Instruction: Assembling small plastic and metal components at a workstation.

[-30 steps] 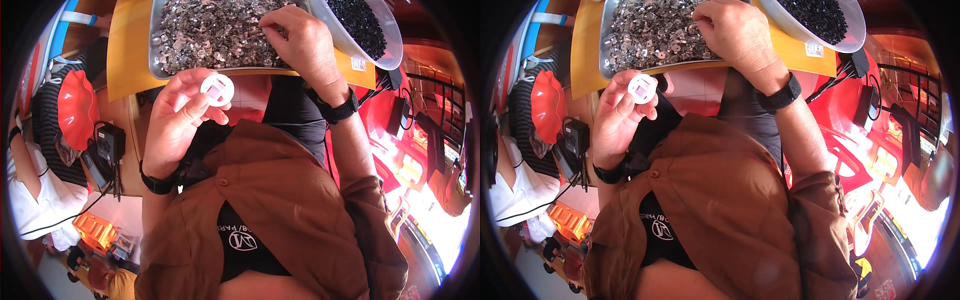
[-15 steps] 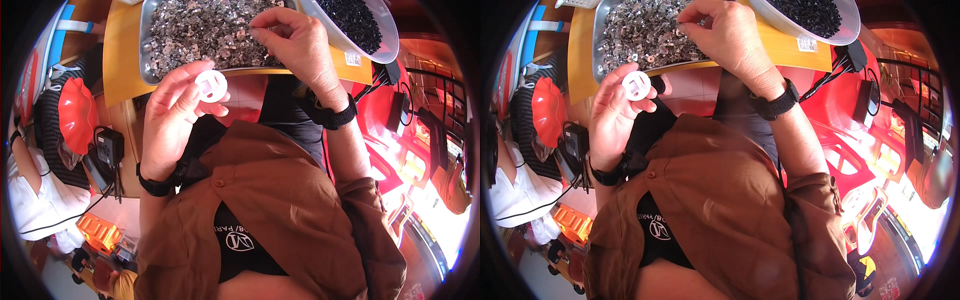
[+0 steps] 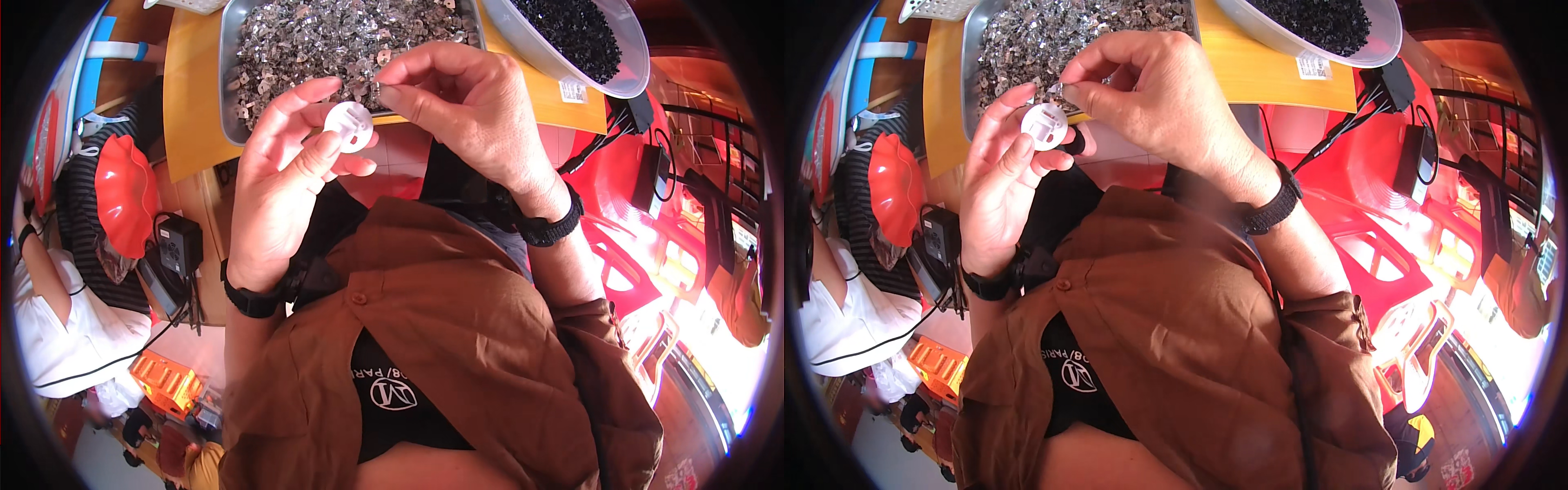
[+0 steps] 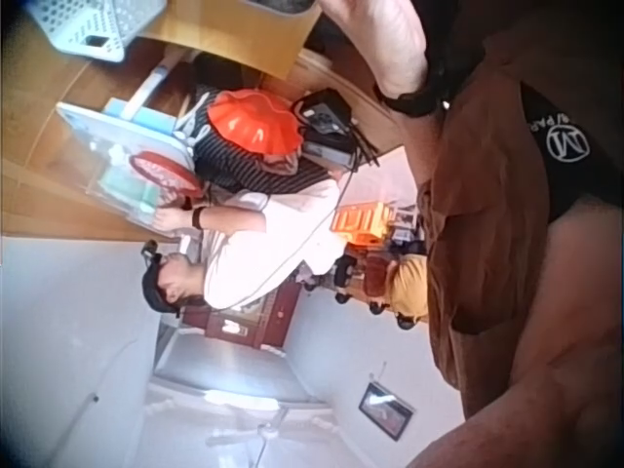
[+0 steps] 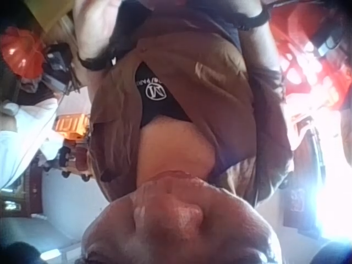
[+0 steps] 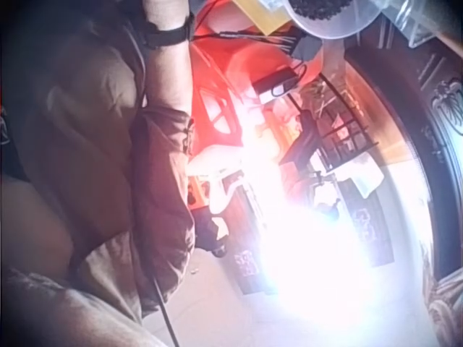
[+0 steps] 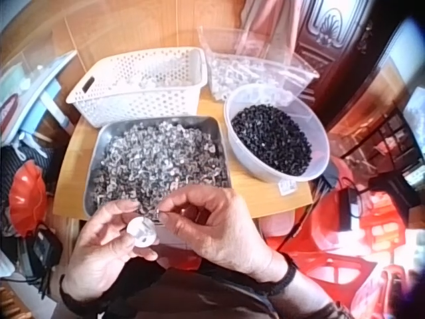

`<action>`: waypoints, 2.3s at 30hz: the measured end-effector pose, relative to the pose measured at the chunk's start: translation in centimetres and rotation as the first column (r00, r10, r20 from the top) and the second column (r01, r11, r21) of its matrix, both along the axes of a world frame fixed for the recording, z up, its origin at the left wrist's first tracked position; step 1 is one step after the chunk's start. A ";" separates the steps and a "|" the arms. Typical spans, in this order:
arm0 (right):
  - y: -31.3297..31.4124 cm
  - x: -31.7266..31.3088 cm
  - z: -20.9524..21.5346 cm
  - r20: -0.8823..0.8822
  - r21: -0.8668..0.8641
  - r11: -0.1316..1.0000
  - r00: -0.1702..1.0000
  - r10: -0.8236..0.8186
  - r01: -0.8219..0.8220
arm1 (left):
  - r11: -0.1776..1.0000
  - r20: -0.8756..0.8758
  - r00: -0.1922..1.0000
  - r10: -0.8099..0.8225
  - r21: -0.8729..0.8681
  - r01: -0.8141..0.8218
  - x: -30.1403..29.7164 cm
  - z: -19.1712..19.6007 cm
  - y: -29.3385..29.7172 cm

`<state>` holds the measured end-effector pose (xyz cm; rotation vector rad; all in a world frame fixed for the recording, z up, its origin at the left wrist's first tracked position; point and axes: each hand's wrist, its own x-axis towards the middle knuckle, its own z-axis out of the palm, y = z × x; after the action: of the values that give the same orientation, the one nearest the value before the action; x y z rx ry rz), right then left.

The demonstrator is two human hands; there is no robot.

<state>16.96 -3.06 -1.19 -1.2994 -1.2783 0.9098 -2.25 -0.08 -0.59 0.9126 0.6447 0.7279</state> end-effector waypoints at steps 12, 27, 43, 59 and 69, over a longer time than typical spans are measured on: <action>-2.2 -0.6 1.3 -0.032 -0.137 0.989 0.998 0.056 -0.060 | 0.988 0.049 0.995 0.088 0.122 -0.093 0.7 -0.2 -0.7; -2.4 -0.8 0.8 -0.011 -0.065 0.995 0.997 0.080 -0.080 | 0.977 -0.147 0.984 0.104 0.199 -0.074 1.5 -0.3 -1.2; -1.7 -0.5 -1.0 0.502 0.663 0.742 0.792 -0.347 -0.095 | 0.999 0.102 0.995 0.002 -0.036 0.002 1.3 -0.2 -1.6; -2.9 -1.5 -0.2 0.267 0.549 0.835 0.942 -0.204 0.025 | 0.998 0.111 0.993 0.033 0.046 -0.038 1.2 -0.8 -1.7; -3.3 -1.0 0.3 0.421 0.601 0.799 0.864 -0.277 -0.037 | 0.989 0.094 0.995 0.017 0.146 -0.031 1.4 -0.5 -2.1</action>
<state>15.95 -6.32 -0.85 -1.1056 -1.6728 0.0236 -0.85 -2.18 -1.05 1.0021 0.5261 0.8429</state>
